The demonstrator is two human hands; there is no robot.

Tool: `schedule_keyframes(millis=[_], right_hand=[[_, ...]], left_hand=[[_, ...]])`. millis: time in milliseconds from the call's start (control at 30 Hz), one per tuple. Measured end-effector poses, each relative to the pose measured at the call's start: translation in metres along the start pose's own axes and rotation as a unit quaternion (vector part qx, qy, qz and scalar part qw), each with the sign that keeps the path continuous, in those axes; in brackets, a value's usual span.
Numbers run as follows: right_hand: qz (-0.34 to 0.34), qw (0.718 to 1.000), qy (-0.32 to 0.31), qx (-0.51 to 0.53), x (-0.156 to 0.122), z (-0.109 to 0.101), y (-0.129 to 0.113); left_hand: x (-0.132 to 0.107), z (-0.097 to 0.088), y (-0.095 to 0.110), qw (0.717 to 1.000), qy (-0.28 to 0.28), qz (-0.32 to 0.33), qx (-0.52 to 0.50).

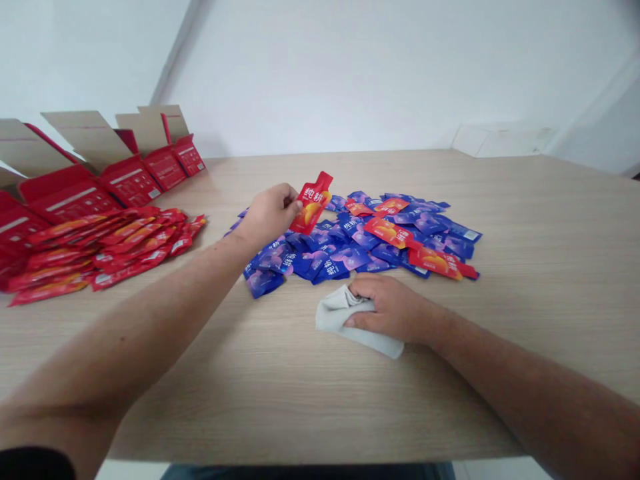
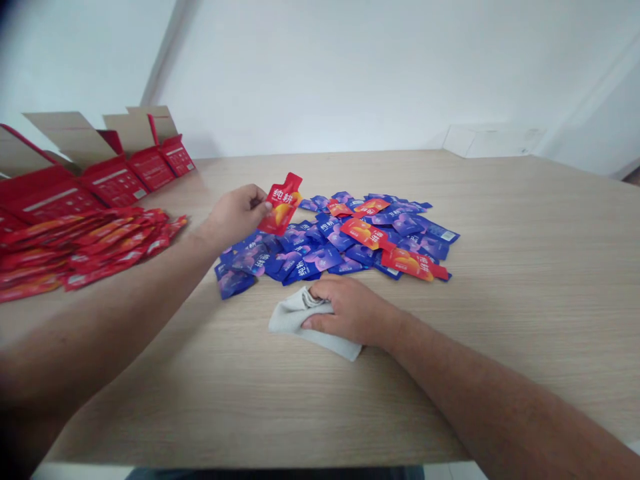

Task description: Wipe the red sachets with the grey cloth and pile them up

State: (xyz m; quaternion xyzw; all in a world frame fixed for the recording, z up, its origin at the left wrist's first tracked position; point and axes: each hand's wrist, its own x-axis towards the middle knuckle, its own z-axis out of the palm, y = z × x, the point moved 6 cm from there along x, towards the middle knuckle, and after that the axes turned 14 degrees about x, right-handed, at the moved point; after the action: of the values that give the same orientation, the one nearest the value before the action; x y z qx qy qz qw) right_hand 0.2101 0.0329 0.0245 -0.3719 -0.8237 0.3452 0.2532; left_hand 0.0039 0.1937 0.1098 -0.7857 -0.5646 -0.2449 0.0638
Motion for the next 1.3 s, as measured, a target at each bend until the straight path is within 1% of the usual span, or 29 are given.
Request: schedule_keyframes(millis=[33, 67, 100, 133, 167, 233, 267, 300, 367, 433, 500, 567, 633, 700, 767, 800, 900, 1000, 1100, 1167, 1300], right_hand=[[0.004, 1.0, -0.001, 0.002, 0.0, -0.001, 0.0], [0.011, 1.0, -0.004, 0.006, -0.001, -0.002, 0.001], [0.019, 1.0, -0.01, 0.015, -0.002, -0.003, 0.001], [0.029, 0.999, -0.02, 0.031, -0.004, -0.004, 0.002], [0.037, 0.997, -0.034, 0.054, -0.005, -0.004, 0.002], [0.048, 0.991, -0.068, 0.106, -0.009, -0.004, 0.002], [0.054, 0.987, -0.083, 0.128, -0.011, -0.004, 0.002], [0.058, 0.984, -0.094, 0.142, -0.012, -0.005, 0.003], [0.071, 0.98, -0.106, 0.154, -0.014, -0.006, 0.005], [0.082, 0.977, -0.108, 0.162, -0.016, -0.007, 0.008], [0.084, 0.975, -0.097, 0.18, -0.017, -0.009, 0.01], [0.1, 0.975, -0.055, 0.192, -0.018, -0.013, 0.012], [0.131, 0.976, 0.012, 0.173, -0.018, -0.02, 0.013], [0.144, 0.981, 0.077, 0.104, -0.016, -0.028, 0.005], [0.115, 0.986, 0.12, 0.005, -0.009, -0.035, -0.012], [0.096, 0.986, 0.132, -0.042, -0.004, -0.037, -0.021], [0.055, 0.978, 0.15, -0.136, 0.01, -0.041, -0.04], [0.024, 0.965, 0.166, -0.201, 0.02, -0.042, -0.046], [-0.005, 0.954, 0.176, -0.243, 0.022, -0.038, -0.043], [-0.014, 0.955, 0.17, -0.244, 0.019, -0.033, -0.036], [-0.019, 0.959, 0.165, -0.229, 0.007, -0.026, -0.028]], left_hand=[[-0.018, 0.0, -0.001, 0.998, -0.017, -0.026, -0.061], [-0.037, 0.005, -0.002, 0.988, -0.05, -0.054, -0.134], [-0.056, 0.013, 0.0, 0.967, -0.091, -0.084, -0.224], [-0.076, 0.023, 0.002, 0.932, -0.129, -0.12, -0.317], [-0.095, 0.034, 0.005, 0.895, -0.161, -0.152, -0.388], [-0.125, 0.05, 0.014, 0.868, -0.196, -0.167, -0.425], [-0.138, 0.059, 0.019, 0.835, -0.223, -0.18, -0.47], [-0.147, 0.064, 0.024, 0.824, -0.237, -0.181, -0.483], [-0.156, 0.068, 0.031, 0.805, -0.25, -0.177, -0.509], [-0.159, 0.068, 0.034, 0.79, -0.255, -0.175, -0.529], [-0.158, 0.068, 0.036, 0.776, -0.258, -0.181, -0.546], [-0.157, 0.068, 0.035, 0.771, -0.258, -0.183, -0.552], [-0.158, 0.07, 0.035, 0.772, -0.257, -0.174, -0.555], [-0.158, 0.071, 0.036, 0.777, -0.258, -0.158, -0.552], [-0.158, 0.072, 0.036, 0.788, -0.26, -0.139, -0.54], [-0.158, 0.072, 0.036, 0.797, -0.261, -0.129, -0.529], [-0.157, 0.069, 0.035, 0.827, -0.257, -0.103, -0.49], [-0.156, 0.065, 0.037, 0.844, -0.254, -0.087, -0.465], [-0.156, 0.064, 0.041, 0.834, -0.268, -0.083, -0.475], [-0.155, 0.065, 0.043, 0.826, -0.277, -0.079, -0.484], [-0.153, 0.063, 0.045, 0.831, -0.283, -0.071, -0.473]])
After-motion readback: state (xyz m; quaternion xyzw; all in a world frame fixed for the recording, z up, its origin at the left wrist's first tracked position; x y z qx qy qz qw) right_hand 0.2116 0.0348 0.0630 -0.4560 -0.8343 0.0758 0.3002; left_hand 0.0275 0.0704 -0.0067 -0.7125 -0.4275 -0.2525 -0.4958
